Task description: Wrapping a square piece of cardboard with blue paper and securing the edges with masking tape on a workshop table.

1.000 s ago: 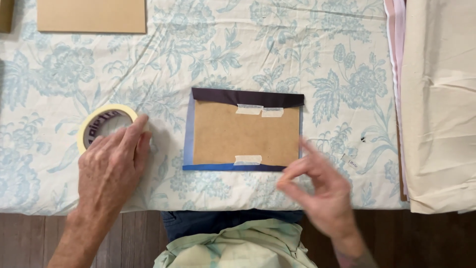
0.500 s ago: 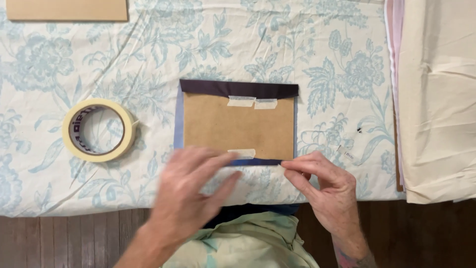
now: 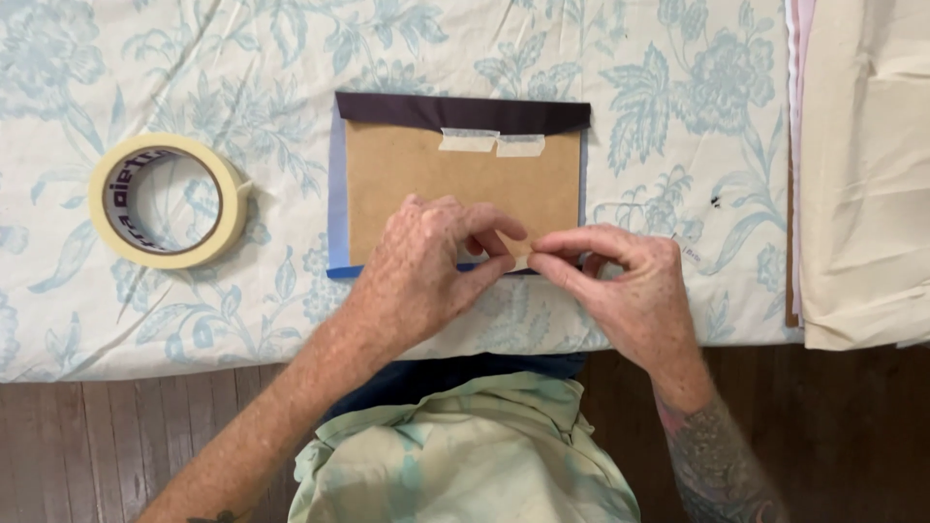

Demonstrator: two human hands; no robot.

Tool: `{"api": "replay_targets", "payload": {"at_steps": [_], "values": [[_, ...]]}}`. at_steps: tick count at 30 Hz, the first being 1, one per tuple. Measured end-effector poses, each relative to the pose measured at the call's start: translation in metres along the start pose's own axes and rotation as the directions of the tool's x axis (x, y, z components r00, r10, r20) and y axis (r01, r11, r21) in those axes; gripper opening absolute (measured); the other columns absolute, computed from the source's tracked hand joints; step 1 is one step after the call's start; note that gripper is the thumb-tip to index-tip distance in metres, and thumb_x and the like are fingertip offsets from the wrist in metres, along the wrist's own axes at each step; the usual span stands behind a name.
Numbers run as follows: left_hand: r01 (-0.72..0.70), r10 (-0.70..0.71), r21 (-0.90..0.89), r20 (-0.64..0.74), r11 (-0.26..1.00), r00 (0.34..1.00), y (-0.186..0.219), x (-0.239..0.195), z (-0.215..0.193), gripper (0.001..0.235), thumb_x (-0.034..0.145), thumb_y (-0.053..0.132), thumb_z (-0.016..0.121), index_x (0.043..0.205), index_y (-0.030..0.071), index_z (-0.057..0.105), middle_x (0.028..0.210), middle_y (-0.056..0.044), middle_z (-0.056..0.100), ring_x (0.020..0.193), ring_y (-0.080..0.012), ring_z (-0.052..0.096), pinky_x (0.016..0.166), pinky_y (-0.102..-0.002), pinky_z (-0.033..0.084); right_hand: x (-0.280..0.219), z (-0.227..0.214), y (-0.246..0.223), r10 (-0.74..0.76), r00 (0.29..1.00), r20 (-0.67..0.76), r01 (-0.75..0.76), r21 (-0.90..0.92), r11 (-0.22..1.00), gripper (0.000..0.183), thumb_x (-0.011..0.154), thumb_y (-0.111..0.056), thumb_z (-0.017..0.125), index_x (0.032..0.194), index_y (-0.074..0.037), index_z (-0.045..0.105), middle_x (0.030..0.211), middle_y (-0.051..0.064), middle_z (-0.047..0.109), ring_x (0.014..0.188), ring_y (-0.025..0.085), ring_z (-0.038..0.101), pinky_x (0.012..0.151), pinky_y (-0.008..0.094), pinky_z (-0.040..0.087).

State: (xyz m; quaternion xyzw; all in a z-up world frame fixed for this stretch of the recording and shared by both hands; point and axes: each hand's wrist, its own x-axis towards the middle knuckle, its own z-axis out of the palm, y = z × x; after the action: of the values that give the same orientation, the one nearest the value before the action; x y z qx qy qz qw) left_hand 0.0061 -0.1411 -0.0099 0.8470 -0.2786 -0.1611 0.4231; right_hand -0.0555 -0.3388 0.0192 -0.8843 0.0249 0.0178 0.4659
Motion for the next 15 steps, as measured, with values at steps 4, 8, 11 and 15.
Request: {"api": "replay_targets", "payload": {"at_steps": [4,8,11,15], "values": [[-0.030,0.029,0.026,0.014,0.999,0.999,0.002,0.007,-0.005,0.013,0.090,0.021,0.076,0.103,0.022,0.073,0.082,0.013,0.080,0.084,-0.0171,0.068,0.082,-0.042,0.040,0.004,-0.003,-0.003,-0.088,0.995,0.049,0.091,-0.060,0.994,0.006,0.089,-0.005,0.082,0.095,-0.006,0.080,0.093,0.004,0.072,0.067,0.007,0.059,0.057,0.019,0.047],[-0.006,0.007,-0.026,0.049,1.000,0.999,0.003,0.015,-0.012,0.014,0.083,0.011,0.075,0.097,0.015,0.078,0.078,0.004,0.081,0.070,-0.0114,0.078,0.073,-0.033,0.057,0.005,-0.004,0.000,-0.009,0.998,0.058,0.012,-0.060,0.998,0.016,0.085,-0.008,0.086,0.100,-0.008,0.080,0.088,0.002,0.078,0.063,0.006,0.053,0.060,0.020,0.047],[0.036,-0.041,0.042,0.107,0.998,0.993,0.003,0.019,-0.009,0.018,0.085,0.011,0.072,0.101,0.018,0.076,0.079,0.007,0.081,0.074,-0.0126,0.075,0.077,-0.037,0.049,0.008,-0.005,-0.001,0.056,0.995,0.086,-0.052,-0.047,0.998,0.023,0.083,-0.010,0.088,0.105,-0.008,0.080,0.085,0.000,0.077,0.067,0.004,0.058,0.065,0.018,0.051],[0.059,-0.077,0.123,0.143,0.991,0.987,0.000,0.020,-0.003,0.021,0.085,0.013,0.070,0.103,0.023,0.072,0.082,0.011,0.080,0.086,-0.0171,0.070,0.080,-0.042,0.038,0.013,-0.007,0.006,0.028,0.992,0.127,-0.023,-0.034,0.999,0.015,0.083,-0.010,0.089,0.093,-0.007,0.078,0.082,0.001,0.075,0.071,0.006,0.064,0.068,0.018,0.055]]}}
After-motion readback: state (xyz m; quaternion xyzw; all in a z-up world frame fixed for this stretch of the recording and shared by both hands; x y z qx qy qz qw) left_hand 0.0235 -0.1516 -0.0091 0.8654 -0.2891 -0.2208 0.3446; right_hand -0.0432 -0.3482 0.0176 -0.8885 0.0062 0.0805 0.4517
